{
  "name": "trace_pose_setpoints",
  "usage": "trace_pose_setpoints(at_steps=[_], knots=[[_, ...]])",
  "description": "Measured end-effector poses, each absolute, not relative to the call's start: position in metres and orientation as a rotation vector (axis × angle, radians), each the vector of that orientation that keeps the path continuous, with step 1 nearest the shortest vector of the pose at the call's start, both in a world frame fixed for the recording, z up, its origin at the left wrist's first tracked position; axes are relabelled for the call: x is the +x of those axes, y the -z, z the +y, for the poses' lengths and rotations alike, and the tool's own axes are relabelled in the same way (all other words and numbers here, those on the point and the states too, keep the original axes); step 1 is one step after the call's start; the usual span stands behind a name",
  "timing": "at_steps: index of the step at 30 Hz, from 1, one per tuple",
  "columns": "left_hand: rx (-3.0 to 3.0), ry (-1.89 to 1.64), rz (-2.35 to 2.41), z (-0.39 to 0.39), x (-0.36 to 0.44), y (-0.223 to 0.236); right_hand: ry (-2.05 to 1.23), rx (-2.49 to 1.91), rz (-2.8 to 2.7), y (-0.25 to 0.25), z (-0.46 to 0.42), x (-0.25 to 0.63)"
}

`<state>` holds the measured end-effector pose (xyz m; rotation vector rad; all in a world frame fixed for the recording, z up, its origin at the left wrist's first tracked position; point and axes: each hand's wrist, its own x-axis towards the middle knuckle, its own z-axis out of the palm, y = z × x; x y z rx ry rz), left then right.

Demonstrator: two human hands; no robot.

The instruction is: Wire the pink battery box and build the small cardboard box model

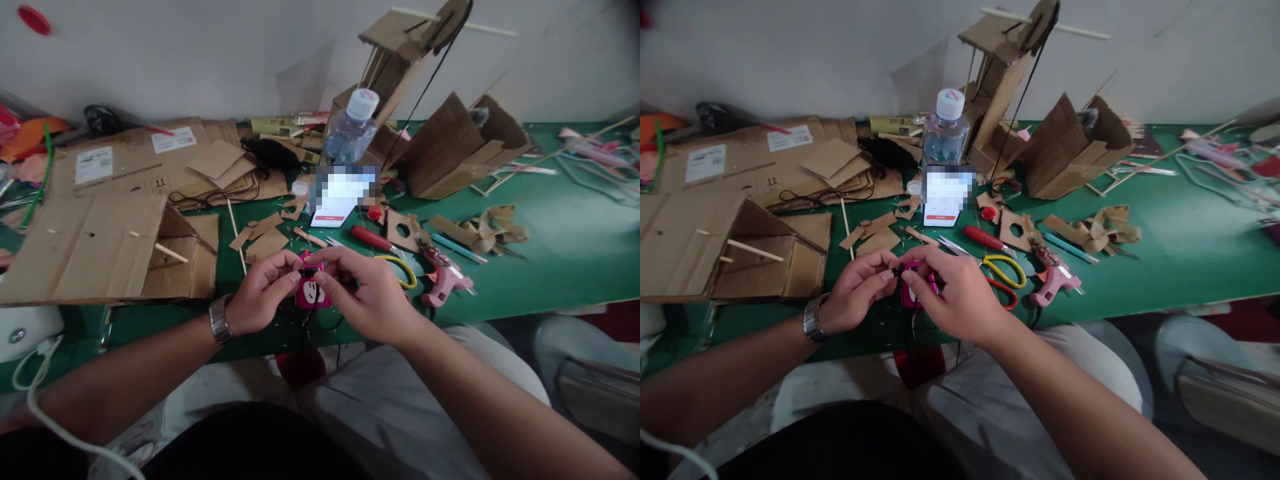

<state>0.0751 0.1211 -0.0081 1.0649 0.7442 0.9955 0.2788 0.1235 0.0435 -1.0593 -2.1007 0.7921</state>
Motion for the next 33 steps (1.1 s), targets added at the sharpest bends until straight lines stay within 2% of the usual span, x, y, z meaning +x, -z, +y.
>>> trace_pose_setpoints(at_steps=[33], knots=[[0.989,-1.040,0.755,0.1239,0.0737,0.0176,-0.628,-1.162,-2.077,-0.0421,0.1216,0.2770]])
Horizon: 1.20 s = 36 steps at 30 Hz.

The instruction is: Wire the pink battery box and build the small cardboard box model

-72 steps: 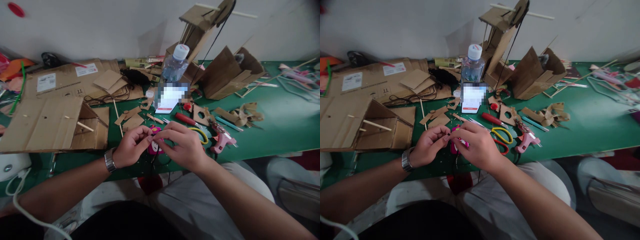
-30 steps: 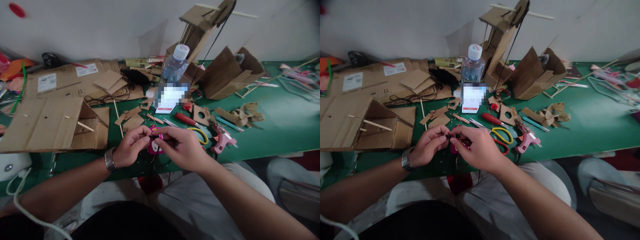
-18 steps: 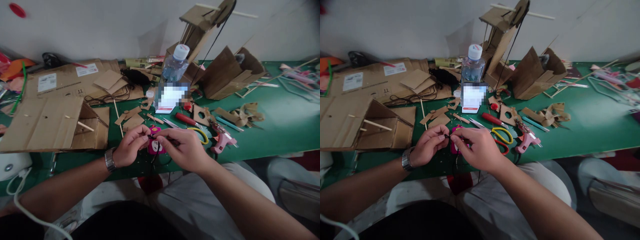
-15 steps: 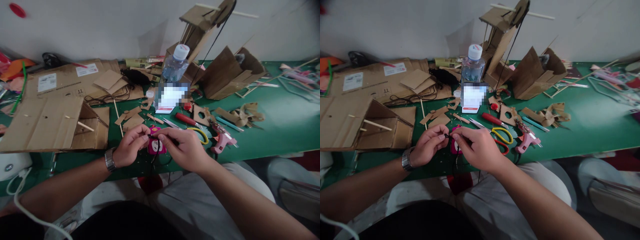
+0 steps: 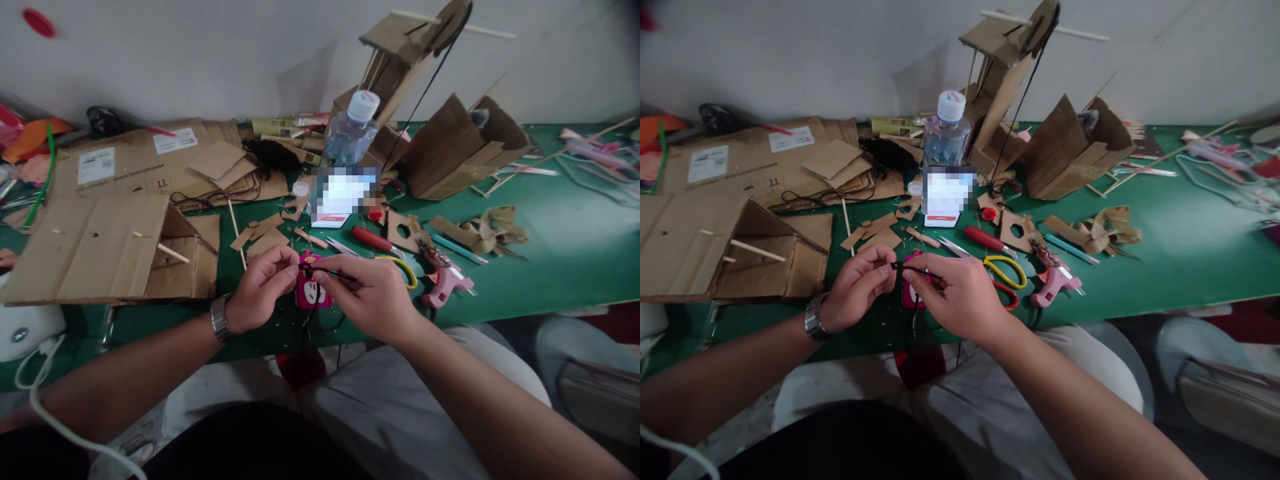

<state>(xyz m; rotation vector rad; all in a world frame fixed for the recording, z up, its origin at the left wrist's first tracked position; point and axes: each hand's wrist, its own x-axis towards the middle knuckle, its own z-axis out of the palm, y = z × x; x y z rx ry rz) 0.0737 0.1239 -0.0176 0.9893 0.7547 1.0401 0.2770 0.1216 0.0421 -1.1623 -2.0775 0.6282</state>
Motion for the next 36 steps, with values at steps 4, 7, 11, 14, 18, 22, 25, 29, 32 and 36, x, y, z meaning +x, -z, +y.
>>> trace_pose_setpoints(at_steps=[4,7,11,14,18,22,25,29,32,36], knots=[[1.035,-1.062,0.715,0.124,0.072,0.017,-0.641,-1.168,-2.097,-0.043,0.122,0.277],[1.156,-1.078,0.696,0.123,0.071,0.014,-0.663,-1.183,-2.107,-0.045,0.123,0.277],[1.303,-1.053,0.816,0.122,0.071,0.009,-0.678,-1.172,-2.132,-0.047,0.123,0.277],[1.291,-1.084,0.897,0.122,0.073,0.008,-0.689,-1.180,-2.136,-0.048,0.123,0.278],[1.230,-1.097,0.909,0.123,0.073,0.008,-0.706,-1.181,-2.126,-0.048,0.123,0.278],[1.273,-1.087,0.900,0.123,0.073,0.007,-0.730,-1.157,-2.151,-0.046,0.123,0.277],[1.306,-1.086,0.906,0.122,0.073,0.006,-0.734,-1.141,-2.174,-0.044,0.122,0.277],[1.222,-1.081,0.902,0.123,0.073,0.008,-0.724,-1.147,-2.156,-0.045,0.122,0.277],[1.103,-1.075,0.849,0.124,0.072,0.014,-0.695,-1.171,-2.143,-0.046,0.122,0.278],[1.003,-1.075,0.758,0.126,0.070,0.024,-0.679,-1.180,-2.145,-0.046,0.124,0.279]])
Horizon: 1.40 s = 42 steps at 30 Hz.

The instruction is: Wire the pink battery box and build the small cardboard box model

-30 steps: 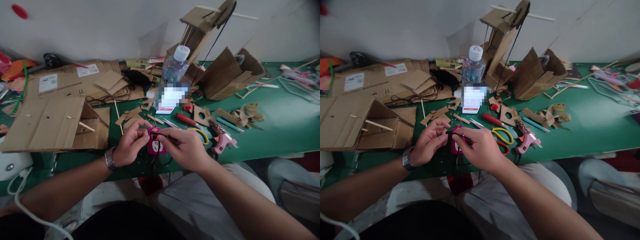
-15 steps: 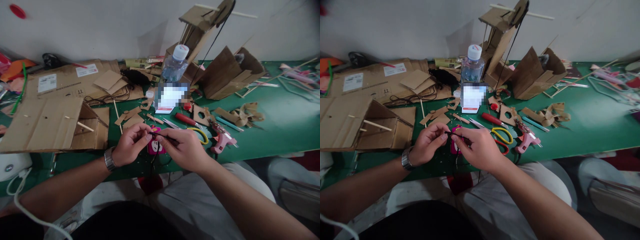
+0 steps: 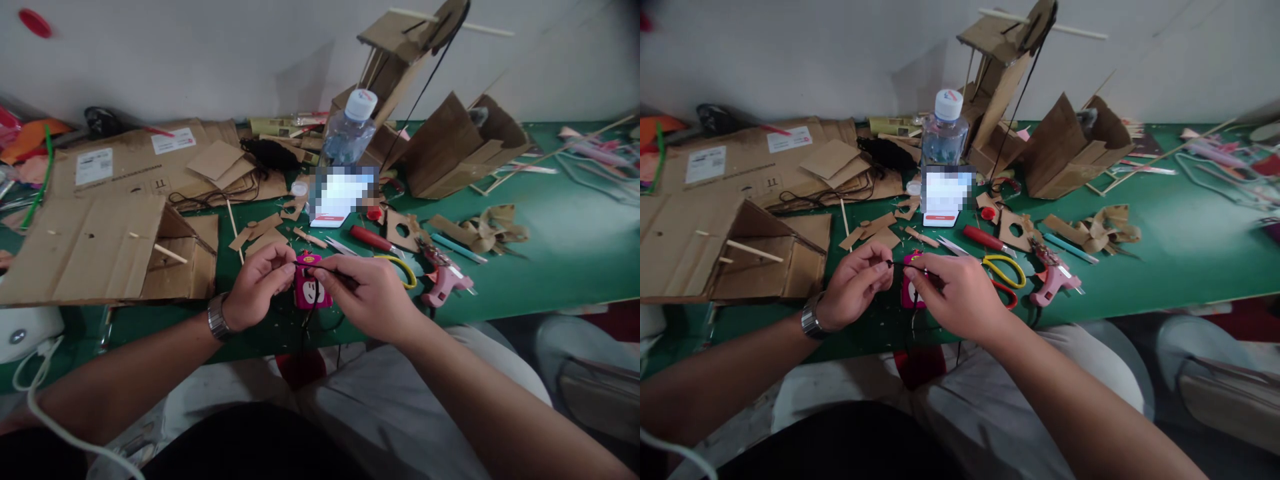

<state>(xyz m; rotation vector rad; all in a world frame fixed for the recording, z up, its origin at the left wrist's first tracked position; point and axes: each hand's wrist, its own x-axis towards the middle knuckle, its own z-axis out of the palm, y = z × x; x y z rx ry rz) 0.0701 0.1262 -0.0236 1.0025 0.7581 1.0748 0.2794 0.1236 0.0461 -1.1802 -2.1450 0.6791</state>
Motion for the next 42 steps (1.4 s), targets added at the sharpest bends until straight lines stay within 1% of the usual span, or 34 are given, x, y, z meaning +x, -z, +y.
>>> trace_pose_setpoints(at_steps=[4,10,13,20,42], knots=[[1.026,-1.053,0.776,0.126,0.069,0.023,-0.607,-1.176,-2.191,-0.045,0.125,0.278],[1.243,-1.006,0.870,0.125,0.072,0.007,-0.581,-1.076,-2.218,-0.043,0.124,0.276],[1.249,-1.006,0.866,0.125,0.074,0.004,-0.570,-1.017,-2.232,-0.041,0.123,0.277],[1.245,-0.994,0.887,0.126,0.073,0.004,-0.517,-1.064,-2.193,-0.040,0.123,0.279],[1.262,-0.975,0.833,0.126,0.071,0.007,-0.650,-1.055,-2.176,-0.043,0.122,0.275]])
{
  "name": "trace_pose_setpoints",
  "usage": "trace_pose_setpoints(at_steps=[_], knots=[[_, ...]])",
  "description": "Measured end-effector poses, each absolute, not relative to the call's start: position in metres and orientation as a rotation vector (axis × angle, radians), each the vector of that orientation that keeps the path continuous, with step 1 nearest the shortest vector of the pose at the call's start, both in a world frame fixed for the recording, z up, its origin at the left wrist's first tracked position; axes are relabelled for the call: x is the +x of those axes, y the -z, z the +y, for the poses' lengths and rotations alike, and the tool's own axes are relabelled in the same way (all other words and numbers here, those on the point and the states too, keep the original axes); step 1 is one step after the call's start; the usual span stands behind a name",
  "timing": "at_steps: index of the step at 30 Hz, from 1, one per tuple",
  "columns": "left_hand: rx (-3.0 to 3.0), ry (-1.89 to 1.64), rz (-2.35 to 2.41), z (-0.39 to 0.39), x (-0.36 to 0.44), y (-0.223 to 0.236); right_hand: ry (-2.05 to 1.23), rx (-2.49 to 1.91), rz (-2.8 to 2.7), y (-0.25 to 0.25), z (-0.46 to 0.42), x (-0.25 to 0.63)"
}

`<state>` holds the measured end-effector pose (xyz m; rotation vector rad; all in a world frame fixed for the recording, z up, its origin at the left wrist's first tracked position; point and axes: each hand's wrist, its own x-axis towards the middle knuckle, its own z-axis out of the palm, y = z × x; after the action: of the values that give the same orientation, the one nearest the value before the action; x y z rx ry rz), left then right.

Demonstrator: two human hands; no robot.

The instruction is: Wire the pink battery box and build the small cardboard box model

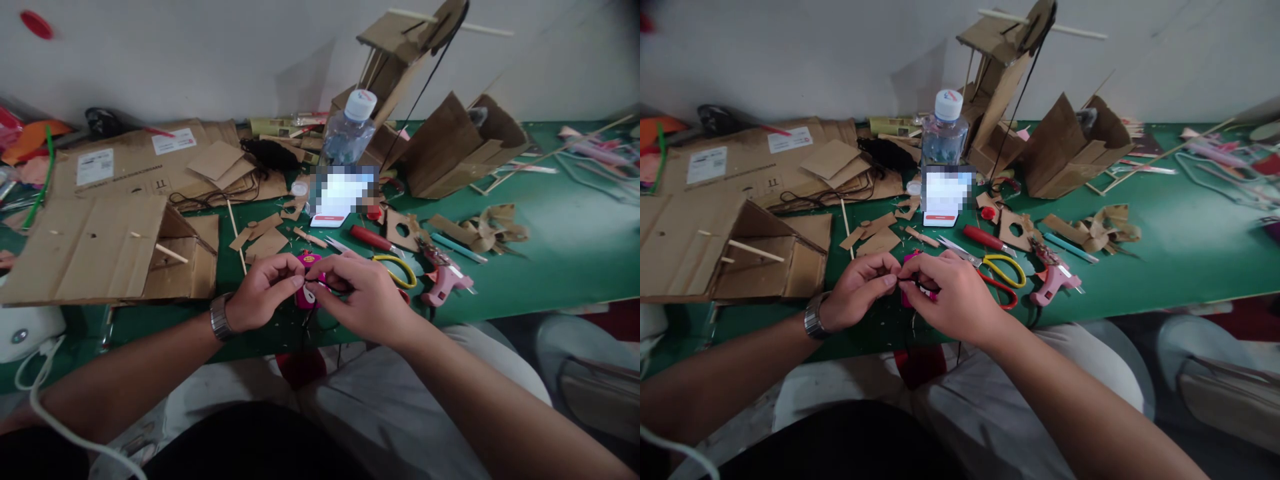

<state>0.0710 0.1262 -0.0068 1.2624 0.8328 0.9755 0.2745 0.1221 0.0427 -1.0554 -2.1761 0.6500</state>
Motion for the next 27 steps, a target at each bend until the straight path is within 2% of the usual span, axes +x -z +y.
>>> trace_pose_setpoints(at_steps=[18,27], knots=[[1.149,-0.949,0.737,0.125,0.067,0.021,-0.605,-1.058,-2.145,-0.043,0.122,0.275],[1.232,-0.987,0.848,0.125,0.072,0.009,-0.547,-1.003,-2.177,-0.040,0.122,0.275]])
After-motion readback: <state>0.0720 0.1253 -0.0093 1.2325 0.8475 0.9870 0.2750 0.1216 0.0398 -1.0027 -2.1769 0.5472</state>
